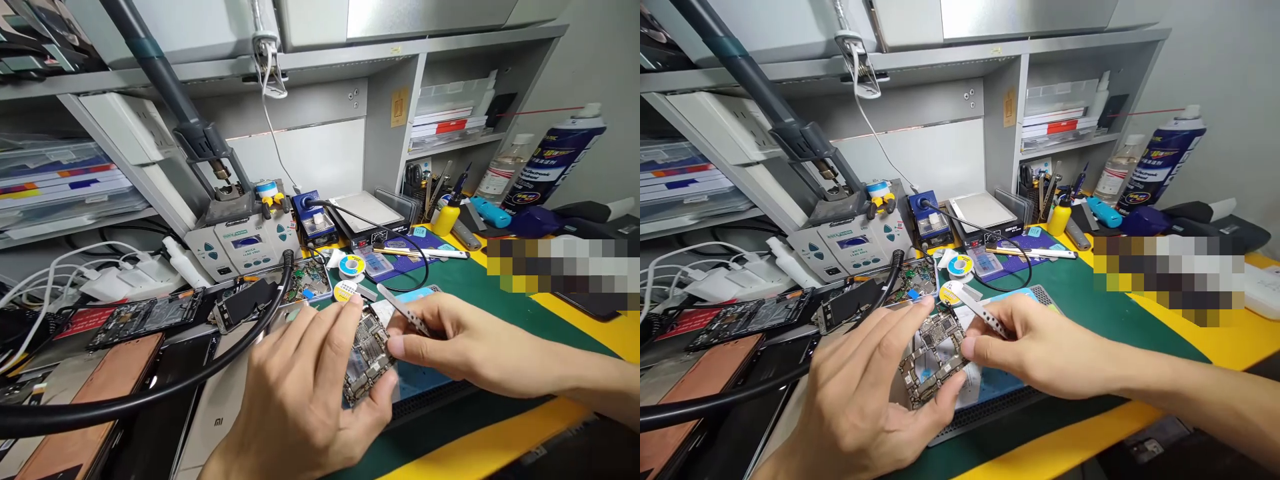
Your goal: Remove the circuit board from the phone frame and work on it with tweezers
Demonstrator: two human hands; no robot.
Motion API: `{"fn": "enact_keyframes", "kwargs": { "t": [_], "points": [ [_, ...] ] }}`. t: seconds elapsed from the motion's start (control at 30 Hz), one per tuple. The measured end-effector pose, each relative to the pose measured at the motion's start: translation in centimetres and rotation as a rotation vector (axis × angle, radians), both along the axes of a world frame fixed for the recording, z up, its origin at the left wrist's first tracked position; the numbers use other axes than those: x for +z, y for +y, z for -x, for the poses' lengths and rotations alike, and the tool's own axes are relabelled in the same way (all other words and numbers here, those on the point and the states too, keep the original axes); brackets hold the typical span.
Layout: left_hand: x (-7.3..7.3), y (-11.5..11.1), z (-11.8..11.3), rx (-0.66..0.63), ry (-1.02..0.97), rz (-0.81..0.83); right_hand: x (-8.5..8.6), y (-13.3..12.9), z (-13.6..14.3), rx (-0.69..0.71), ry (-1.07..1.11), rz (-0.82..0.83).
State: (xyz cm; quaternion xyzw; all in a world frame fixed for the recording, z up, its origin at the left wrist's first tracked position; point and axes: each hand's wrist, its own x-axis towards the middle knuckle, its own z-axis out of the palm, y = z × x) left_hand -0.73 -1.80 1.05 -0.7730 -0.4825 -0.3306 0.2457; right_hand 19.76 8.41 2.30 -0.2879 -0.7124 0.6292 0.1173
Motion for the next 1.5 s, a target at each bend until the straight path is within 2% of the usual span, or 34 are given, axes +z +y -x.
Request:
{"fn": "enact_keyframes", "kwargs": {
  "t": [0.1,0.23,0.4,0.63,0.87,1.07,1.27,1.5],
  "points": [
    [-0.1,0.1,0.2,0.013,-0.060,0.041,0.0,0.4,-0.1,0.037,0.034,0.135],
    [0.2,-0.3,0.3,-0.011,-0.170,0.064,-0.6,0.5,-0.1,-0.093,0.107,0.193],
    [0.3,-0.5,-0.3,0.020,-0.219,-0.012,-0.8,0.3,-0.1,-0.156,0.138,0.170],
    [-0.8,0.0,-1.4,0.039,-0.287,0.059,-1.1,-0.1,-0.1,-0.198,0.125,0.082],
    [-0.7,0.1,-1.2,0.045,-0.259,0.128,-1.0,0.1,0.1,-0.186,0.159,0.230],
    [-0.7,0.1,-1.0,0.034,-0.253,0.130,-1.0,0.1,0.1,-0.178,0.150,0.249],
    [-0.9,0.0,-1.2,0.074,-0.332,0.176,-1.0,0.0,0.0,-0.171,0.109,0.174],
    [-1.7,0.3,-1.6,0.144,-0.524,0.209,-1.3,-0.6,0.1,-0.167,0.057,-0.047]
  ]
}}
